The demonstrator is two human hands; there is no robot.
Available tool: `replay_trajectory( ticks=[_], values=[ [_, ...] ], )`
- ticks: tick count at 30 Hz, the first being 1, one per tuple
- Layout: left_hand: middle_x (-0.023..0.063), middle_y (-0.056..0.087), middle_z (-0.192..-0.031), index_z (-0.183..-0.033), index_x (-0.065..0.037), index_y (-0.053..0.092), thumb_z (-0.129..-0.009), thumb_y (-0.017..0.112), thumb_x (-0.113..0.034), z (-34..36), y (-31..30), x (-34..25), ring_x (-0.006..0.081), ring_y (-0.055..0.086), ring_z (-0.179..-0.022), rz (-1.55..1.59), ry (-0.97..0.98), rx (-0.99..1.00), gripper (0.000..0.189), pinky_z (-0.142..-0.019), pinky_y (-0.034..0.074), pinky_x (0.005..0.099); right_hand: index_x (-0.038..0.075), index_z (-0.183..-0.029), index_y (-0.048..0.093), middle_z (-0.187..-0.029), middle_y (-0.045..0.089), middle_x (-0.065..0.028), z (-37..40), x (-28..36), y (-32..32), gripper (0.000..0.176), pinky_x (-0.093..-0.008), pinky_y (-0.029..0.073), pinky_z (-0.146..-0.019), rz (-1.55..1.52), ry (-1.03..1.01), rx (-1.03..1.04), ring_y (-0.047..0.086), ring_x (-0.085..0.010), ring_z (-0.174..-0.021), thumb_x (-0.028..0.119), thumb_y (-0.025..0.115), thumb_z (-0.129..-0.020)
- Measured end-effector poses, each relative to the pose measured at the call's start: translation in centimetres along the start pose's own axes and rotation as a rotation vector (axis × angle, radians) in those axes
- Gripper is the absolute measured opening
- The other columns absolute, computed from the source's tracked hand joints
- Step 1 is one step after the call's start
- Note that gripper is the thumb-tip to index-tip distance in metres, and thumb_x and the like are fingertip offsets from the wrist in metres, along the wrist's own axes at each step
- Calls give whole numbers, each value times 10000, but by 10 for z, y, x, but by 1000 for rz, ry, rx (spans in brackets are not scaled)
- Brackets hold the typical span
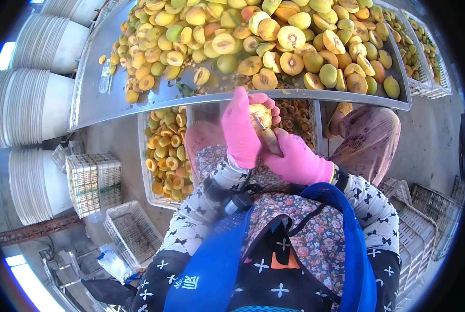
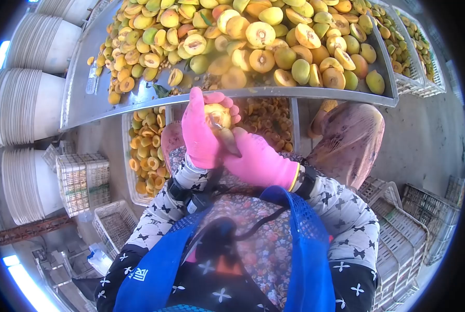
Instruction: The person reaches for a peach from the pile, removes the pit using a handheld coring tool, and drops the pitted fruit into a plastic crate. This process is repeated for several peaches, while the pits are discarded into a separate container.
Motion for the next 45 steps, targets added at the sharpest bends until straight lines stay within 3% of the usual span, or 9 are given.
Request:
replay_trajectory(
  ticks=[7,9,13,20,32,37,40,43,45],
  values=[
    [158,644,-793,-926,25,628,-1025,510,-404,-2,3,3,257,644,-684,-213,-146,211,456,-630,542,349,-6,-974,546,-660,602,-172,2,21,-8,242,-396,475,-521,86,-225,-30,615,-347,-561,145,681,-841],
    [160,644,-781,-916,25,626,-1026,508,-399,4,6,6,255,643,-679,-226,-327,220,454,-627,538,349,2,-939,561,-636,585,-106,3,8,-2,202,-328,436,-467,-285,225,285,570,-232,-492,145,672,-851],
    [156,663,-760,-886,20,622,-1032,477,-427,2,16,-1,254,664,-669,-214,-167,408,492,-637,552,342,21,-898,575,-613,546,-2,16,12,8,165,-241,370,-412,-762,518,514,506,-90,-445,137,678,-843],
    [153,684,-791,-911,23,628,-1040,461,-442,0,12,-11,214,657,-641,-391,214,113,511,-592,534,306,2,-891,601,-587,536,-13,16,4,12,164,-243,367,-411,-975,526,513,498,-103,-436,150,657,-847],
    [158,668,-774,-890,29,638,-1012,506,-441,-6,8,31,266,664,-640,-5,-595,378,503,-591,546,350,31,-923,605,-636,548,4,19,-7,14,148,-227,363,-431,-716,516,546,490,-80,-463,118,690,-839],
    [155,673,-790,-889,33,637,-1013,523,-411,-22,-38,-28,247,661,-631,-214,-109,164,475,-555,536,335,54,-1002,617,-734,577,33,15,-5,-6,198,-198,376,-495,-613,586,440,500,-24,-558,154,701,-853],
    [143,676,-797,-928,42,647,-1014,546,-368,-14,-104,-73,237,664,-646,-240,-33,111,431,-577,538,317,29,-1041,617,-806,658,-80,6,-47,-31,285,-306,481,-589,-5,440,445,620,-217,-634,195,718,-832],
    [127,686,-795,-998,21,667,-1000,578,-290,5,-184,-87,234,681,-703,-378,-182,-142,324,-616,549,308,12,-1036,622,-854,666,-173,-8,-69,-73,320,-396,509,-672,407,232,36,639,-379,-748,218,726,-814],
    [120,697,-830,-1057,-11,677,-978,608,-259,8,-226,-124,223,690,-763,-1398,378,151,269,-649,549,308,9,-1028,628,-854,662,-191,-11,-59,-87,316,-411,510,-686,455,171,-116,640,-396,-764,217,726,-812]
  ],
)
Point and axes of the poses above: each hand's wrist, its own z-axis away from the middle knuckle, its own y-axis out of the palm, x = y × z, the point moved 8 cm from there along -z, towards the middle knuckle
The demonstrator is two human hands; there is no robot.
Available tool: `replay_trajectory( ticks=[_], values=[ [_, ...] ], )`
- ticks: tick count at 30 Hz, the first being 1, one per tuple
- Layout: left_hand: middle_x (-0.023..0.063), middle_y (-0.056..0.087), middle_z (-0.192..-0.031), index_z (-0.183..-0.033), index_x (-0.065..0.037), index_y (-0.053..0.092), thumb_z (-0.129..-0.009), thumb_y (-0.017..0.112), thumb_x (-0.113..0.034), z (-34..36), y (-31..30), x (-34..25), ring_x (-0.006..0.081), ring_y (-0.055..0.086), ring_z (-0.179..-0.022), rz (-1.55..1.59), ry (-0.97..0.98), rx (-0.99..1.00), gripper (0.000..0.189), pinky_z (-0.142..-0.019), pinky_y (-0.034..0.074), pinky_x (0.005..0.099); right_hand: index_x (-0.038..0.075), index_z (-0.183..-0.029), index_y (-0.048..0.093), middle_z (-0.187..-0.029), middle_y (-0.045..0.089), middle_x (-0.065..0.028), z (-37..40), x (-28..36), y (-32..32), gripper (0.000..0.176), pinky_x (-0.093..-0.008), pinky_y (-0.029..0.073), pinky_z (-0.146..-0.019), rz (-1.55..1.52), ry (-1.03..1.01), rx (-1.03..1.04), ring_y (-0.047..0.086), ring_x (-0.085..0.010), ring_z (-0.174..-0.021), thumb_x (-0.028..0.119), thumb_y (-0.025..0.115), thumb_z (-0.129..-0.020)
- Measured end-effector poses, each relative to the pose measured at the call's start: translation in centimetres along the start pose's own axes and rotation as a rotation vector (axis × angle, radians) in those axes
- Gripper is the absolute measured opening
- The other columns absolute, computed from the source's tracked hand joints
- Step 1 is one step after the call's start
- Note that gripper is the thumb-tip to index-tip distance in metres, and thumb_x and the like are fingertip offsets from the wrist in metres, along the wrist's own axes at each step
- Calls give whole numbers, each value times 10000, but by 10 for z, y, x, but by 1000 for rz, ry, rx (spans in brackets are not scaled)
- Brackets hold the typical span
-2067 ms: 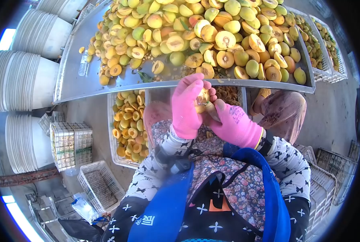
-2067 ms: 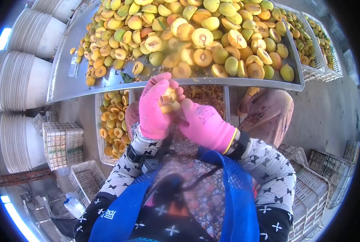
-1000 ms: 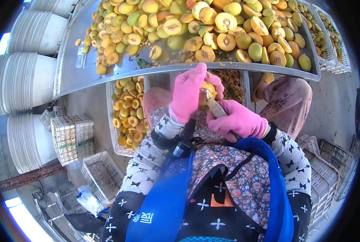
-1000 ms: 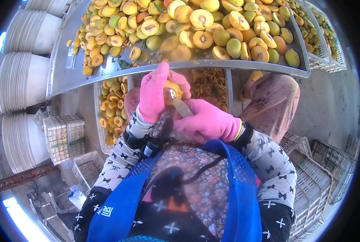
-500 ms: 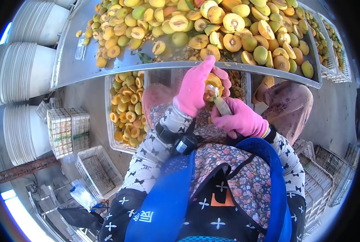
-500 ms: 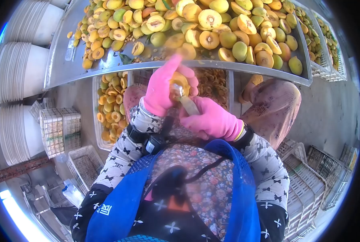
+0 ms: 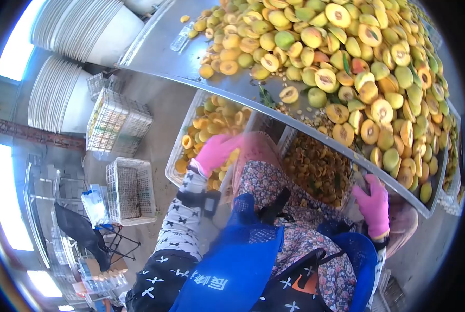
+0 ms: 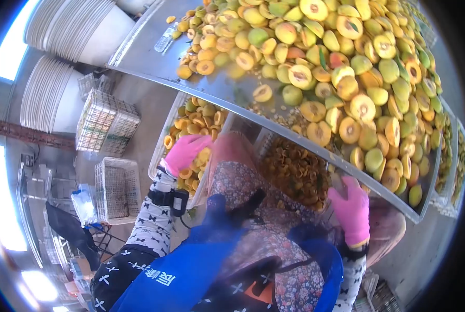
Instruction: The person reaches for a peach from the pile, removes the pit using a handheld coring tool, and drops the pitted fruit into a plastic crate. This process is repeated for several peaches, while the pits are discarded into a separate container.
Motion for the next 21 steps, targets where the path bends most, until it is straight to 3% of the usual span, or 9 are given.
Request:
replay_trajectory(
  ticks=[1,3,7,9,11,14,15,19,21],
  values=[
    [117,703,-847,-1086,-27,682,-966,622,-243,13,-3,6,218,694,-792,-515,298,41,254,-666,550,308,10,-1023,632,-844,664,-187,2,18,-12,304,-403,509,-679,-8,-26,6,647,-375,-746,210,725,-815],
    [128,711,-948,-1122,-73,693,-918,658,-245,7,-49,67,236,695,-866,6,-210,-240,269,-716,542,327,9,-1021,635,-822,664,-180,5,36,-20,287,-389,510,-669,-33,-2,49,656,-335,-719,193,723,-819],
    [154,708,-1056,-1124,-32,698,-879,680,-341,-65,-106,120,268,677,-846,230,-454,-688,395,-736,533,356,6,-1020,632,-775,655,-167,12,31,-7,264,-365,512,-653,-74,105,111,664,-261,-696,159,719,-824],
    [89,664,-1019,-1251,35,602,-907,693,-330,-120,-114,124,134,628,-818,52,-416,-626,509,-741,499,253,7,-1034,626,-785,655,-174,11,45,-2,281,-376,517,-659,-124,237,163,671,-287,-710,171,723,-826],
    [138,672,-1066,-1304,26,564,-823,747,-410,-164,-96,134,198,660,-883,212,-507,-570,674,-791,515,298,8,-1058,619,-818,664,-184,10,42,6,310,-384,525,-672,-44,138,157,672,-323,-728,186,728,-828],
    [192,678,-1102,-1280,24,585,-744,778,-464,-210,-69,150,296,666,-997,-523,-564,-482,749,-883,515,358,27,-1099,607,-879,673,-202,13,36,19,359,-406,532,-701,-1,124,194,671,-377,-794,213,740,-823],
    [225,656,-1179,-1309,27,556,-695,798,-461,-211,-65,145,367,624,-1113,-424,-628,-476,821,-962,491,409,33,-1100,608,-884,674,-200,13,37,22,360,-407,532,-705,-4,113,198,674,-375,-806,216,743,-821],
    [126,672,-1097,-1352,-15,503,-738,802,-323,-214,-49,172,242,650,-1027,-55,-558,-341,750,-886,521,343,60,-1118,612,-919,686,-179,17,43,25,393,-414,536,-732,10,47,208,680,-368,-855,242,761,-802],
    [129,665,-1081,-1264,-9,543,-737,802,-207,-199,-37,128,249,660,-991,500,-484,-355,619,-857,536,350,63,-1132,609,-924,689,-174,12,57,23,402,-417,537,-738,-14,-20,207,682,-363,-863,243,757,-804]
  ],
)
Point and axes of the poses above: each hand's wrist, its own z-axis away from the middle knuckle, its own y-axis out of the palm, x = y × z, the point moved 8 cm from there along -z, towards the middle knuckle
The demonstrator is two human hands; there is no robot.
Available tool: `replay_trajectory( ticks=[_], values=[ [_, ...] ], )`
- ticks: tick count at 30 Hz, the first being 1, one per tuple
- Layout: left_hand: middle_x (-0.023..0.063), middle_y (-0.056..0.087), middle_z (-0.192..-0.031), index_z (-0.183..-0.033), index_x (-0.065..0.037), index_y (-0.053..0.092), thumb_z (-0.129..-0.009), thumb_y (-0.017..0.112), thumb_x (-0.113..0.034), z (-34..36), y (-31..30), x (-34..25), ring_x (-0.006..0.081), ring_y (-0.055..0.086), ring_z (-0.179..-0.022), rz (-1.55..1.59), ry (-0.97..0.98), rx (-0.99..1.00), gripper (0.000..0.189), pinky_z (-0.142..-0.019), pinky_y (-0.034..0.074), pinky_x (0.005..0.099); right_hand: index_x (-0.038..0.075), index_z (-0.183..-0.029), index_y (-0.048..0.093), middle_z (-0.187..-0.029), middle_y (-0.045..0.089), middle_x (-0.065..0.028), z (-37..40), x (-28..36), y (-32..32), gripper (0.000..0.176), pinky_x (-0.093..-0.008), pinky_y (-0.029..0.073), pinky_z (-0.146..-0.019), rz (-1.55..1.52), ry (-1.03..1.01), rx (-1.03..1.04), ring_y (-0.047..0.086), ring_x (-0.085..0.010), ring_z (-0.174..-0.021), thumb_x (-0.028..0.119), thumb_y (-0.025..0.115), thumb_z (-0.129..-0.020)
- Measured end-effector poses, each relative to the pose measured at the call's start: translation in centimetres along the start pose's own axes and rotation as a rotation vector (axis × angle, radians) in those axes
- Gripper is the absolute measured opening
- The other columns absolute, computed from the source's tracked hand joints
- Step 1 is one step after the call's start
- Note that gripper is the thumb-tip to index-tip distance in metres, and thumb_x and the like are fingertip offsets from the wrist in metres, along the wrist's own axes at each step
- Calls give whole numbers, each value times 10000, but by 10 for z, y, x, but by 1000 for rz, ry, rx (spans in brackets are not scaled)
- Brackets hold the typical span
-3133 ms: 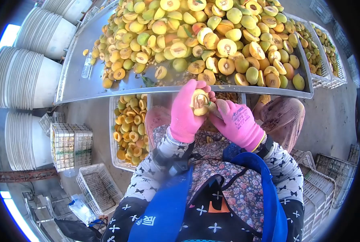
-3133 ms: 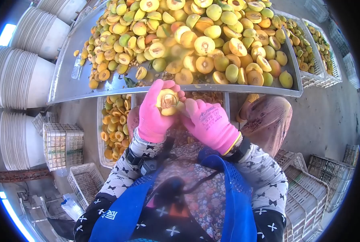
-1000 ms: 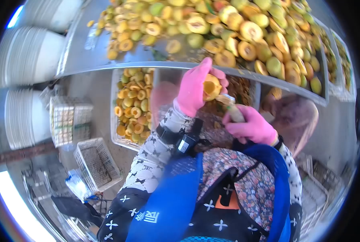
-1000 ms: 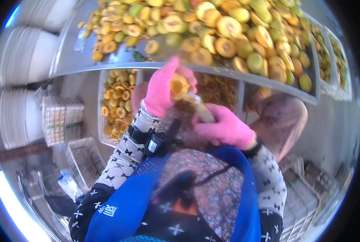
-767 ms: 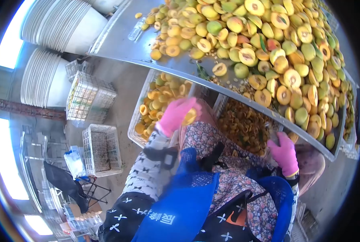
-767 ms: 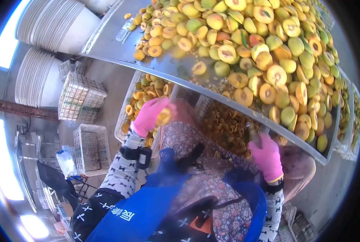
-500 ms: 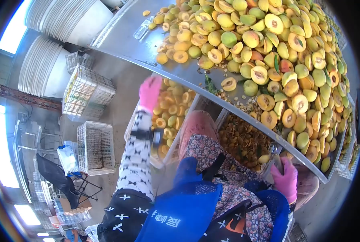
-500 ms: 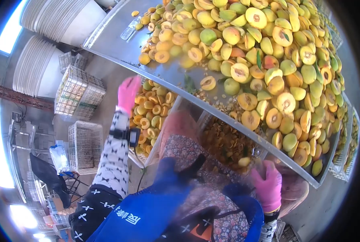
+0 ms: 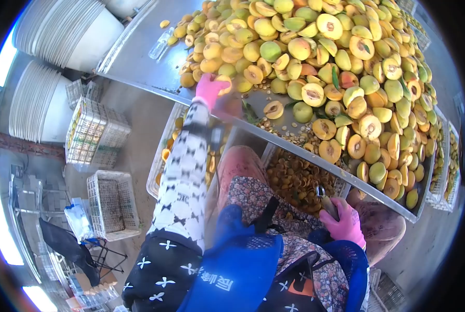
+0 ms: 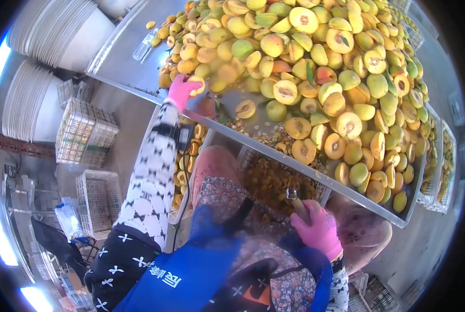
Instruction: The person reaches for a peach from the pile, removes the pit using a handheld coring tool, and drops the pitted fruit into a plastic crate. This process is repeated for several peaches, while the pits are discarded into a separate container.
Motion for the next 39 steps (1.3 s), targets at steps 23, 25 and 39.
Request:
replay_trajectory(
  ticks=[23,25,39],
  values=[
    [212,580,-1200,-1198,-15,538,-935,568,-155,335,233,-106,334,582,-1108,1112,-305,870,300,-984,483,458,67,-1170,553,-875,630,-130,39,44,-29,363,-449,510,-648,63,-333,-478,650,-339,-757,199,699,-866],
    [198,577,-1195,-1189,-16,537,-937,577,-152,339,232,-109,317,583,-1089,1091,-285,846,289,-974,485,450,76,-1147,547,-851,619,-111,41,50,-30,337,-439,499,-638,136,-327,-479,646,-324,-735,204,685,-868],
    [143,661,-1021,-1068,-22,593,-937,626,-134,337,229,-104,269,653,-909,918,-119,566,175,-824,566,413,39,-985,511,-848,628,-193,28,32,6,251,-489,499,-652,-159,-211,-260,642,-408,-769,138,682,-828]
  ],
)
Point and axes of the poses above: each hand's wrist, its own z-axis away from the middle knuckle, its own y-axis out of the palm, x = y × z, the point moved 8 cm from there along -z, towards the middle knuckle
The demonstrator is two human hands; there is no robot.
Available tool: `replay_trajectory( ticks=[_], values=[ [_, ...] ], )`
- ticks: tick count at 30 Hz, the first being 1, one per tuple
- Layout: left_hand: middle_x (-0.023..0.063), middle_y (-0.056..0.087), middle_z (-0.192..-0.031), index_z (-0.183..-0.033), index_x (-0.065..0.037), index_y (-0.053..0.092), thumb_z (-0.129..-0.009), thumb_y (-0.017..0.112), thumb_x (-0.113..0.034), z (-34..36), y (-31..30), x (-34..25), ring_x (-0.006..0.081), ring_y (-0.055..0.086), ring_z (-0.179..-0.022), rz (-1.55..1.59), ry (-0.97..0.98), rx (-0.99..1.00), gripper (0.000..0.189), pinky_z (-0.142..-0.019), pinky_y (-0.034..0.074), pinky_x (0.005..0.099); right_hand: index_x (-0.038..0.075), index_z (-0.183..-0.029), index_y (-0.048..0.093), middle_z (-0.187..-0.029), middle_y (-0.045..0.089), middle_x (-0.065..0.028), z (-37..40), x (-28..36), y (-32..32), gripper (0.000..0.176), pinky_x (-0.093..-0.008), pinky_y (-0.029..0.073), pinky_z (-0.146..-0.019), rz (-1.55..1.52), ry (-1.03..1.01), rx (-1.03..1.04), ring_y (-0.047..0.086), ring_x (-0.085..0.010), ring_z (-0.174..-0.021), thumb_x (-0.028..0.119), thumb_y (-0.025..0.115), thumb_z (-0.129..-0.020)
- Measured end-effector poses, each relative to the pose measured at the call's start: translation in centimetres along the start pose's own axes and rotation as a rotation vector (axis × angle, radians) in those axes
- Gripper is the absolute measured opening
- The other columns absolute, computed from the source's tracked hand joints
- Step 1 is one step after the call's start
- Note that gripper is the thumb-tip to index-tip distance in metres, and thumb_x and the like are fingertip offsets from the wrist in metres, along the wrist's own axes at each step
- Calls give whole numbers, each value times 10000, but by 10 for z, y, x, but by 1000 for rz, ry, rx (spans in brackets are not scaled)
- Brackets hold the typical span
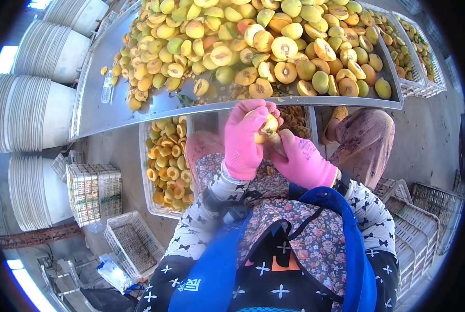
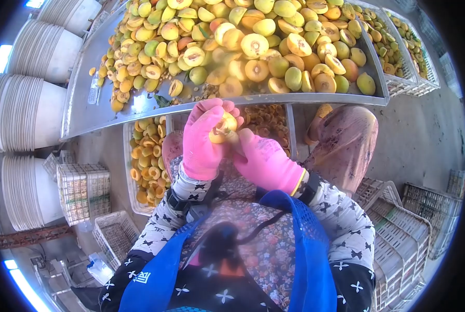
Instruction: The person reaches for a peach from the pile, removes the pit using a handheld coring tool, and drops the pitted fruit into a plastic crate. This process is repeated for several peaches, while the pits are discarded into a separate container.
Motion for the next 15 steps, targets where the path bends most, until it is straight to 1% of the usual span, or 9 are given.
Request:
replay_trajectory(
  ticks=[2,5,7,8,10,11,14,15],
  values=[
    [153,667,-1003,-1065,-11,597,-959,617,-193,3,1,-4,272,665,-881,-36,43,-33,212,-795,577,410,25,-986,520,-847,635,-212,3,3,1,258,-488,502,-652,-105,6,1,644,-418,-781,121,693,-819],
    [164,679,-959,-1050,6,609,-987,594,-297,0,2,-9,274,682,-833,-119,137,-101,310,-742,592,402,14,-972,542,-697,596,-209,0,11,2,258,-452,480,-584,-314,-62,-87,617,-415,-629,145,714,-830],
    [166,689,-916,-1020,18,627,-999,575,-359,-4,-1,-8,272,691,-791,-170,212,-154,381,-704,599,391,19,-954,548,-691,599,-163,-2,5,2,216,-407,471,-553,-361,9,-46,597,-338,-569,132,690,-837],
    [161,685,-899,-995,17,630,-998,583,-347,-10,0,-1,255,683,-772,-183,55,-67,367,-688,593,375,22,-945,551,-688,600,-140,-1,1,4,195,-384,466,-538,-386,56,-24,587,-299,-538,125,679,-840],
    [152,679,-866,-943,15,637,-997,597,-324,-16,1,2,222,668,-733,-197,-239,102,345,-658,582,344,38,-942,552,-688,594,-78,1,-12,10,167,-333,449,-507,-479,241,145,568,-209,-524,128,661,-853],
    [146,682,-849,-923,9,653,-995,599,-326,-14,7,-1,224,674,-716,-218,-216,99,347,-648,584,340,46,-940,553,-689,591,-47,3,-15,13,153,-307,441,-491,-526,329,226,559,-164,-518,130,652,-860],
    [163,698,-841,-956,32,661,-1002,565,-385,-15,2,-8,244,691,-700,-338,73,-71,431,-609,595,359,55,-924,553,-696,565,10,6,-1,23,114,-246,408,-456,-1026,581,385,531,-83,-511,123,626,-869],
    [162,698,-843,-957,33,661,-1003,564,-380,-15,2,-7,241,690,-696,-329,88,-98,426,-601,591,355,49,-924,551,-688,561,6,6,-2,23,116,-248,403,-446,-1004,581,357,523,-88,-497,123,624,-872]
  ],
)
Point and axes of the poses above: each hand's wrist, its own z-axis away from the middle knuckle, its own y-axis out of the palm, x = y × z, the point moved 8 cm from there along -z, towards the middle knuckle
